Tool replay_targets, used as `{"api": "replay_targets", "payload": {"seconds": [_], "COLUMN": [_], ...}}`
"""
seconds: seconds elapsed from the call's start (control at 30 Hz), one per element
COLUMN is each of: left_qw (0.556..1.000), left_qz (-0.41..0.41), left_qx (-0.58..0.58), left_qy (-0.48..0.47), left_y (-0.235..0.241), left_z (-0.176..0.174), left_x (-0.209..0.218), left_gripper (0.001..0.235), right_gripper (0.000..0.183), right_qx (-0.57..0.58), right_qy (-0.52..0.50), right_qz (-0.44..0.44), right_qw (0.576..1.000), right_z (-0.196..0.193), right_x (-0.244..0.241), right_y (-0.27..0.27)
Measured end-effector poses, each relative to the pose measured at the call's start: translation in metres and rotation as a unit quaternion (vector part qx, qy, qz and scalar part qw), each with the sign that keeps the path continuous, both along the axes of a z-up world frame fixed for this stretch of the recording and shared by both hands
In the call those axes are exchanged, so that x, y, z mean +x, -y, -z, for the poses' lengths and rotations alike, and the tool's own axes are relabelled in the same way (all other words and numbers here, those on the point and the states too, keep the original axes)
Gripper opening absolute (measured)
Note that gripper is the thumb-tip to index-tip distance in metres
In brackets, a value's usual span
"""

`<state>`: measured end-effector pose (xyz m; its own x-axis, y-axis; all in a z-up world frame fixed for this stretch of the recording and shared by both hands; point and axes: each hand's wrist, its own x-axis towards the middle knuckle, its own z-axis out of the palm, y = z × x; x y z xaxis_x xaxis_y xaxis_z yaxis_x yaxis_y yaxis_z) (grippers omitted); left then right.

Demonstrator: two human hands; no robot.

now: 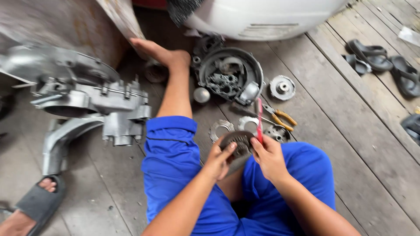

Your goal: The person sits on a wooden floor and uses a red toothbrush to scrub a circular metal mechanical part. They rotate the part to clean different areas, including the teeth and inner surfaces, while other disassembled engine components lie nearby.

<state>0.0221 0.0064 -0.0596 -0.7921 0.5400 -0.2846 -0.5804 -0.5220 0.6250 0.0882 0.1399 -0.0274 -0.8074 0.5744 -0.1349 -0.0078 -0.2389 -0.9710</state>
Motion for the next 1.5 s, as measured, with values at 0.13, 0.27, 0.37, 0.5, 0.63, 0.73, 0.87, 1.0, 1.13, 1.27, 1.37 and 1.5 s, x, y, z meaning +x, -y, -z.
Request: {"api": "replay_targets", "payload": {"seconds": [0.13,0.27,0.37,0.5,0.63,0.73,0.87,1.0,1.13,1.27,1.37,1.5], "left_qw": [0.995,0.990,0.990,0.988,0.992,0.990,0.993,0.994,0.998,0.997,0.998,0.998], "left_qz": [-0.025,-0.094,-0.128,-0.049,-0.076,-0.106,-0.043,-0.080,-0.046,-0.025,-0.056,-0.046], "left_qx": [0.014,-0.003,-0.041,-0.093,-0.090,-0.089,-0.102,-0.067,-0.034,0.037,-0.001,-0.047], "left_qy": [0.093,0.109,0.050,-0.110,-0.053,-0.036,-0.039,-0.031,0.009,0.057,0.029,-0.008], "left_y": [0.005,0.023,0.030,0.027,0.029,0.029,0.018,0.023,0.020,0.010,0.023,0.016], "left_z": [-0.023,-0.063,-0.053,-0.048,-0.051,-0.046,-0.013,0.012,-0.024,-0.038,-0.049,0.004], "left_x": [-0.022,-0.052,-0.059,-0.055,-0.055,-0.065,-0.046,-0.056,-0.043,-0.035,-0.047,-0.043], "left_gripper": [0.040,0.031,0.040,0.058,0.041,0.035,0.032,0.038,0.039,0.036,0.042,0.047], "right_gripper": [0.019,0.021,0.021,0.020,0.019,0.017,0.018,0.017,0.018,0.021,0.019,0.018], "right_qx": [0.054,0.415,0.478,0.520,0.539,0.559,0.561,0.573,0.582,0.583,0.559,0.543], "right_qy": [-0.012,0.040,0.047,0.027,0.005,0.005,0.006,0.004,0.025,0.027,0.026,0.023], "right_qz": [-0.024,-0.080,-0.103,-0.091,-0.097,-0.102,-0.100,-0.114,-0.120,-0.114,-0.122,-0.128], "right_qw": [0.998,0.905,0.871,0.849,0.837,0.823,0.821,0.812,0.804,0.804,0.820,0.829], "right_z": [-0.009,-0.046,-0.021,-0.037,-0.046,-0.044,-0.040,-0.053,-0.061,-0.062,-0.054,-0.051], "right_x": [-0.001,0.007,0.023,-0.002,0.006,0.004,-0.003,0.003,-0.001,-0.002,0.012,0.007], "right_y": [-0.010,-0.008,-0.010,-0.011,-0.017,-0.023,-0.027,-0.033,-0.031,-0.035,-0.045,-0.046]}}
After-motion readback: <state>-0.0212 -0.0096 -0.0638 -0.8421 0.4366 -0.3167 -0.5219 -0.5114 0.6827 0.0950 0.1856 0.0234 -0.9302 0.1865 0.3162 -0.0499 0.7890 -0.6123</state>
